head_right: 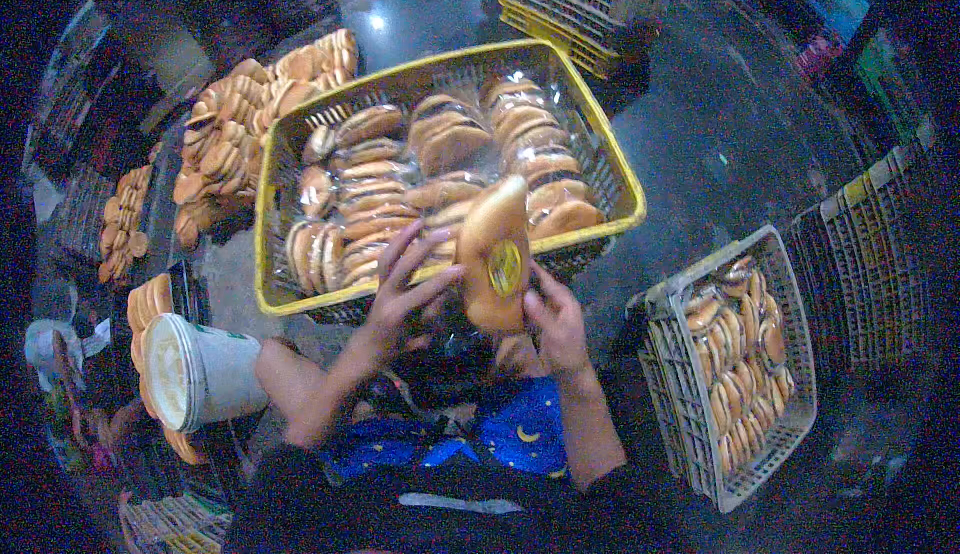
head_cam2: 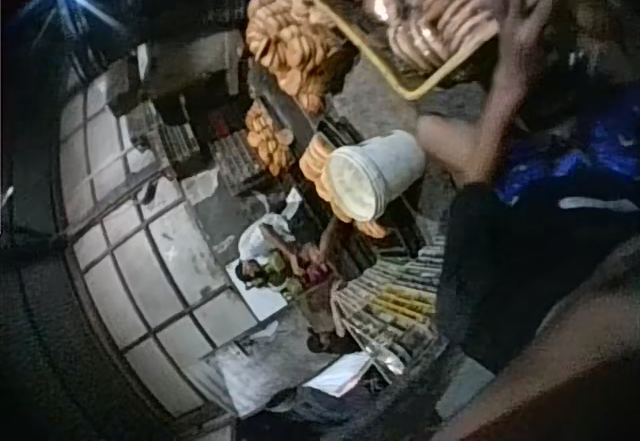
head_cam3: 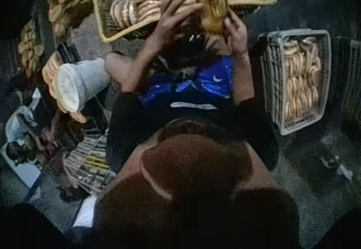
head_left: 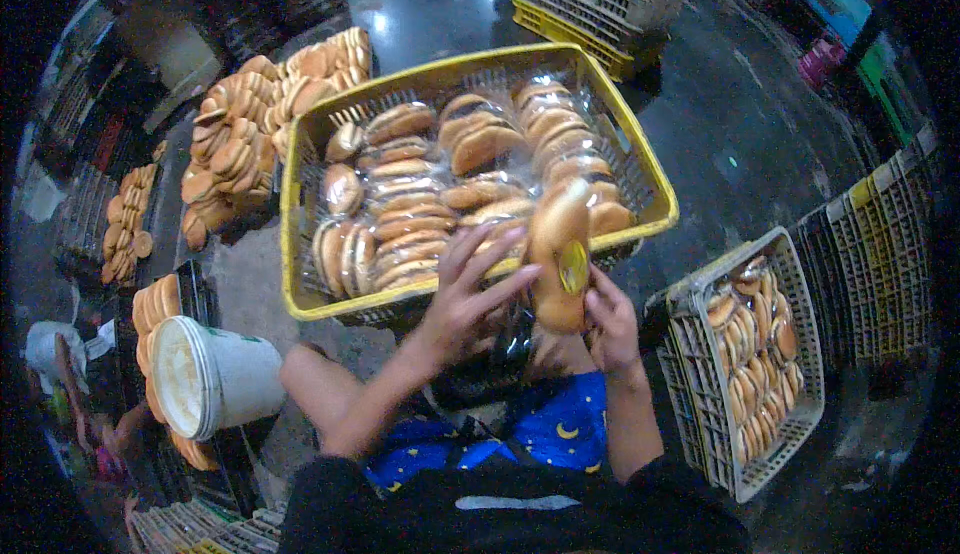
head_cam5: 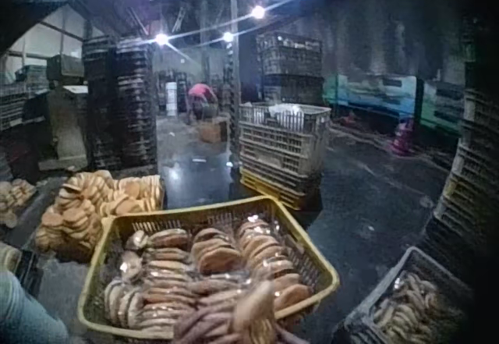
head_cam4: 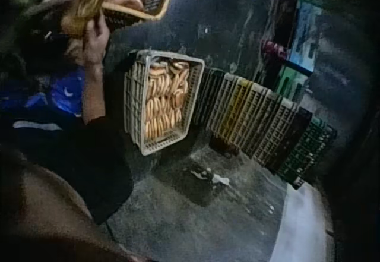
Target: The person sits on the floor and repeatedly picks up buns from a white crate, wraps each one in plastic, and places it into a yellow crate. The person continues this process for the duration of the clip.
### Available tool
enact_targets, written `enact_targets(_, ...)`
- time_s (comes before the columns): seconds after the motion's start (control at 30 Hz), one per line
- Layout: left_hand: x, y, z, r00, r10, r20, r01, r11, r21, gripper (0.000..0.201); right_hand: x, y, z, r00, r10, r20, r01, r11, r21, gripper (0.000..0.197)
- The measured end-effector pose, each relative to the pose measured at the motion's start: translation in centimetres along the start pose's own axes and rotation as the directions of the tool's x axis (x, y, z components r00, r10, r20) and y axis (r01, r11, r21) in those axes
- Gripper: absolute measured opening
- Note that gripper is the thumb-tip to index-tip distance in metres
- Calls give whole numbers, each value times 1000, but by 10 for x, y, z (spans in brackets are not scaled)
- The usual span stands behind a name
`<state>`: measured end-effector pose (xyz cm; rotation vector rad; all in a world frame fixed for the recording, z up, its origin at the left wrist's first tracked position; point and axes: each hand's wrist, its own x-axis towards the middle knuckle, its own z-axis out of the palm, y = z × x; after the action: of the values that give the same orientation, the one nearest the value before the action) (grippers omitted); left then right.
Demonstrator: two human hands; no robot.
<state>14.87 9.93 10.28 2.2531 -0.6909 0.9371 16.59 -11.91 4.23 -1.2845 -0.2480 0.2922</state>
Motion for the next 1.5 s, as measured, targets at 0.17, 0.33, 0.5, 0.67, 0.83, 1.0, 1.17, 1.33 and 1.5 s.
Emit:
enact_targets(0.17, -74, 70, -20, 614, -711, 343, 639, 193, -744, 71, -60, -10, 52, 984, -175, -33, 155, 934, -321, 26)
enact_targets(0.33, -99, 107, -31, 584, -609, 537, 754, 161, -637, 72, -63, -50, 61, 850, -501, 164, 484, 616, -621, 14)
enact_targets(0.5, -104, 92, -28, 652, -615, 444, 485, -111, -867, 72, -79, -43, 51, 988, -29, 151, 34, 999, -29, 13)
enact_targets(0.67, -96, 96, -42, 742, -485, 464, 595, 158, -788, 56, -76, -39, 65, 750, 602, 276, -660, 713, 238, 12)
enact_targets(0.83, -77, 123, -45, 614, -702, 361, 371, -147, -917, 48, -75, -15, 76, 970, 159, 186, -147, 986, -76, 13)
enact_targets(1.0, -96, 115, -43, 730, -662, 169, 556, 432, -710, 19, -74, -35, 87, 915, -207, 347, 291, 934, -209, 11)
enact_targets(1.17, -99, 116, -39, 673, -709, 209, 628, 399, -669, 12, -84, -50, 96, 932, 203, 299, -187, 979, -84, 12)
enact_targets(1.33, -102, 121, -43, 720, -693, 14, 596, 608, -524, 21, -87, -35, 111, 982, -105, 158, 134, 973, -187, 4)
enact_targets(1.5, -104, 120, -53, 559, -784, 270, 779, 384, -496, 26, -93, -29, 108, 985, 127, 119, -67, 907, -415, 7)
